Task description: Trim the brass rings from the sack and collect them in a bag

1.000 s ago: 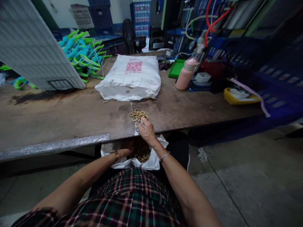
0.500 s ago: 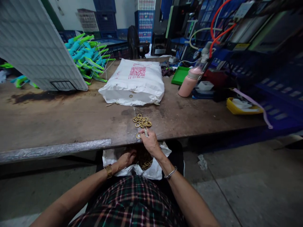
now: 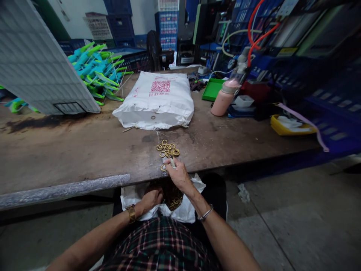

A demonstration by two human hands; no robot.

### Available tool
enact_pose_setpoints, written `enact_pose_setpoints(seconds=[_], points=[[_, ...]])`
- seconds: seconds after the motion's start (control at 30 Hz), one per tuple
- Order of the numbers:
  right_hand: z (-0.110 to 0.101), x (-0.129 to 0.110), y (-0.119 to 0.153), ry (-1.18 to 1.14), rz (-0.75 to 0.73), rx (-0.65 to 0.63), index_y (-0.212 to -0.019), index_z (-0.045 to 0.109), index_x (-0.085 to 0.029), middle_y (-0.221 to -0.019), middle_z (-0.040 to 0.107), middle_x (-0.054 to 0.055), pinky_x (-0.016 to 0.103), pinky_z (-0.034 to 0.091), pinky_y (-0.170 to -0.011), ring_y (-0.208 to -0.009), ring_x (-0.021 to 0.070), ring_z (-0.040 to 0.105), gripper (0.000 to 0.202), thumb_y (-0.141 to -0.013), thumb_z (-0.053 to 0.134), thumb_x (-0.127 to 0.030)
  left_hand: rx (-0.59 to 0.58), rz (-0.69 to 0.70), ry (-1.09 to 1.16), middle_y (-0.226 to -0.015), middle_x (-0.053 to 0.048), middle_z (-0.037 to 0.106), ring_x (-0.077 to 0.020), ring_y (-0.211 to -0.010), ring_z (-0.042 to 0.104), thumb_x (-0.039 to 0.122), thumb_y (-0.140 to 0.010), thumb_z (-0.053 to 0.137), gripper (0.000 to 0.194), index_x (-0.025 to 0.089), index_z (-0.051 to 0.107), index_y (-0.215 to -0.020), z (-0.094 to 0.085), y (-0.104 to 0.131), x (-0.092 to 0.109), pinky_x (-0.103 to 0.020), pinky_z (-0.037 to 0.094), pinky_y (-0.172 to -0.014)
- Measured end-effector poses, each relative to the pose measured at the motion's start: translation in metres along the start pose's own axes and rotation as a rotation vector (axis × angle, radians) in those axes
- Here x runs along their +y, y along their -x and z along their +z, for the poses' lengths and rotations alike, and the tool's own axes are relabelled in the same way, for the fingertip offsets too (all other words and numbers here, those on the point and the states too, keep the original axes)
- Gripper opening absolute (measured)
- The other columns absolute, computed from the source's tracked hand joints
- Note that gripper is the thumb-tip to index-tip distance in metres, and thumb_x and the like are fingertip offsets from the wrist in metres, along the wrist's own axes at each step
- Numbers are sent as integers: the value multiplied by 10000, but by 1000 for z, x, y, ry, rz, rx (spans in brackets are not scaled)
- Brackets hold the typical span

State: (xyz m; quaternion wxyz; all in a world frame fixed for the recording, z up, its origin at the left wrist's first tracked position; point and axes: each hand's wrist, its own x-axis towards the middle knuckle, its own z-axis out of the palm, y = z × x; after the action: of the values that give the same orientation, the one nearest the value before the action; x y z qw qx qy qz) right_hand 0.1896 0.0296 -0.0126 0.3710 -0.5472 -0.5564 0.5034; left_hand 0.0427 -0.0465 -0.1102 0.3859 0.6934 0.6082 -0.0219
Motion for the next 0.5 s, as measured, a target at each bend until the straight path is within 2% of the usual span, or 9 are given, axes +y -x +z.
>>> enact_pose_setpoints(seconds=[0.17,0.3,0.5], points=[[1,-4,1,88,-36,2,-740,572,-178,-527,457,-63,210,331,-518,-500,88,410,156,-696,473,-290,-12,70,3,-960,-73,618,-168,-871,573,224,-861,359,249,177,540,-1025,2,-6,-5,-268,408,-788],[2,-7,2,94,-33,2,-725,569,-182,-516,442,-66,213,327,-518,-493,89,395,153,-704,477,-302,24,114,18,-1055,-80,587,-172,-939,532,178,-828,374,330,177,481,-1140,2,-12,-4,-283,379,-871],[2,-7,1,90,-55,-4,-740,574,-184,-496,433,-70,211,325,-518,-493,94,396,160,-711,480,-310,55,56,23,-1003,-72,587,-183,-922,509,183,-769,401,304,173,551,-1034,7,-18,-4,-286,381,-851]])
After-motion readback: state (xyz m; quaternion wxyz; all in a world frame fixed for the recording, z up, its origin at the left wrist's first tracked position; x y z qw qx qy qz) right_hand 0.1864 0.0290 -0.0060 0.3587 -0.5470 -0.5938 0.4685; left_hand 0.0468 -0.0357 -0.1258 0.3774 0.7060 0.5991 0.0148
